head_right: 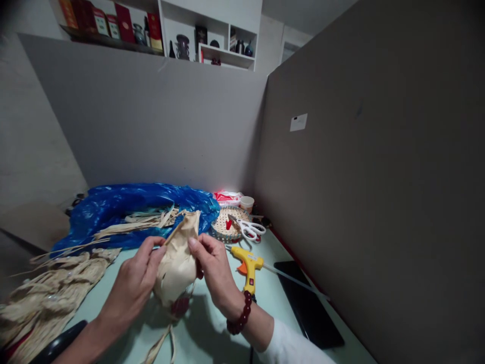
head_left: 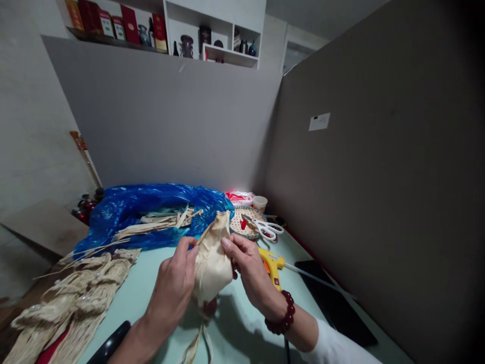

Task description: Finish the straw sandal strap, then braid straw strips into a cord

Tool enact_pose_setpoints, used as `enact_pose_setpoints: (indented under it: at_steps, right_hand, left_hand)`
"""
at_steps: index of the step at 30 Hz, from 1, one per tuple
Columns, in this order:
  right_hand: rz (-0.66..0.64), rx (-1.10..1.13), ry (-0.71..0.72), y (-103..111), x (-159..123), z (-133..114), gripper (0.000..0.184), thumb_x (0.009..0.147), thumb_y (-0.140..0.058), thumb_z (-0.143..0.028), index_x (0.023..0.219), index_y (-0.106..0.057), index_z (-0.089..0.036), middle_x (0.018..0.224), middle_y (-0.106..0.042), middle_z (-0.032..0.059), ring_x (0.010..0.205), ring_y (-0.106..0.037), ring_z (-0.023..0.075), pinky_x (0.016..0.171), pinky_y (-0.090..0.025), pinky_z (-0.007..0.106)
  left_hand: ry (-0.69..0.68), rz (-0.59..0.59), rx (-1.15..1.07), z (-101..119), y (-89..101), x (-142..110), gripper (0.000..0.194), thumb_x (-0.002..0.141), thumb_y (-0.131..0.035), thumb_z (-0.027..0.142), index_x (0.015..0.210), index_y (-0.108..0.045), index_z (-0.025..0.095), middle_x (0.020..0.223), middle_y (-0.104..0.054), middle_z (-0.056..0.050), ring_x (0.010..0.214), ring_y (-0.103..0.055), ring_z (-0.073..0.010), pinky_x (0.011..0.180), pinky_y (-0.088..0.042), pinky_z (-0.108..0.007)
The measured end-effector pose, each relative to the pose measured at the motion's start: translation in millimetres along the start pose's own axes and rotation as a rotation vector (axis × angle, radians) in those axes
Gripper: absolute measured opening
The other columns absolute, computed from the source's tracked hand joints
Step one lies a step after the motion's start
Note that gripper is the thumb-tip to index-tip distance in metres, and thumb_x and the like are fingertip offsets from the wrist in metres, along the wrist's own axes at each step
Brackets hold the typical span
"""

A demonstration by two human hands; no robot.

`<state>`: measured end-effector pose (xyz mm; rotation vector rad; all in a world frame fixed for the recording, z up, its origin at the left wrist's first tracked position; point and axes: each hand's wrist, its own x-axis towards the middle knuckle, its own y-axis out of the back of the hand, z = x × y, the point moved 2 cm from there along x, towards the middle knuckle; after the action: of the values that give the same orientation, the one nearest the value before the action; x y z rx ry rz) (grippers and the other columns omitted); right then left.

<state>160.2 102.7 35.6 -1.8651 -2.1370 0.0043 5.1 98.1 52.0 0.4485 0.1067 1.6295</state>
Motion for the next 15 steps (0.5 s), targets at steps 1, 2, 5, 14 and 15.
enact_pose_setpoints:
  at_steps: [1,2,5,14,15]
  right_hand:
    - [-0.015,-0.012,-0.004,-0.1,0.0,-0.5,0.037,0.087,-0.058,-0.044,0.065,-0.043,-0.019,0.055,-0.036,-0.0067,0.047,-0.031,0.0072,0.043,-0.025,0.020]
    - [-0.038,-0.024,-0.010,-0.9,-0.4,-1.2,0.038,0.087,-0.059,-0.044,0.064,-0.044,-0.018,0.055,-0.036,-0.0064,0.048,-0.031,0.0072,0.043,-0.024,0.020]
    - [-0.149,-0.062,-0.024,-6.7,-4.2,-5.1,0.038,0.084,-0.064,-0.041,0.061,-0.046,-0.016,0.057,-0.039,-0.0047,0.051,-0.032,0.0072,0.045,-0.025,0.021]
    - [-0.243,-0.095,-0.018,-11.6,-12.4,-12.3,0.042,0.088,-0.060,-0.040,0.057,-0.044,-0.018,0.050,-0.041,-0.0050,0.044,-0.042,0.0089,0.043,-0.030,0.021]
    - [-0.247,-0.099,-0.016,-11.7,-12.7,-14.0,0.042,0.088,-0.060,-0.040,0.056,-0.044,-0.018,0.049,-0.041,-0.0048,0.043,-0.043,0.0091,0.043,-0.030,0.022]
  left_hand:
    - [0.006,-0.065,-0.051,2.2,-0.1,0.3,0.014,0.083,-0.057,0.038,0.090,-0.058,0.025,0.059,-0.057,0.005,0.057,-0.050,-0.0179,0.058,-0.034,-0.026]
    - [0.016,-0.137,-0.111,4.7,-0.3,0.3,0.017,0.082,-0.060,0.039,0.090,-0.059,0.024,0.064,-0.060,0.004,0.062,-0.054,-0.0186,0.061,-0.038,-0.026]
    - [0.073,-0.289,-0.310,11.3,-0.5,-1.8,0.025,0.080,-0.064,0.043,0.091,-0.061,0.021,0.078,-0.064,0.001,0.076,-0.060,-0.0199,0.070,-0.049,-0.028]
    - [0.117,-0.129,-0.537,8.0,4.3,-2.1,0.027,0.078,-0.070,0.043,0.087,-0.059,0.021,0.069,-0.061,0.005,0.058,-0.055,-0.0110,0.055,-0.047,-0.020]
    - [0.108,-0.123,-0.531,8.8,5.8,-2.0,0.026,0.079,-0.069,0.044,0.086,-0.059,0.021,0.068,-0.061,0.005,0.057,-0.054,-0.0108,0.055,-0.047,-0.020]
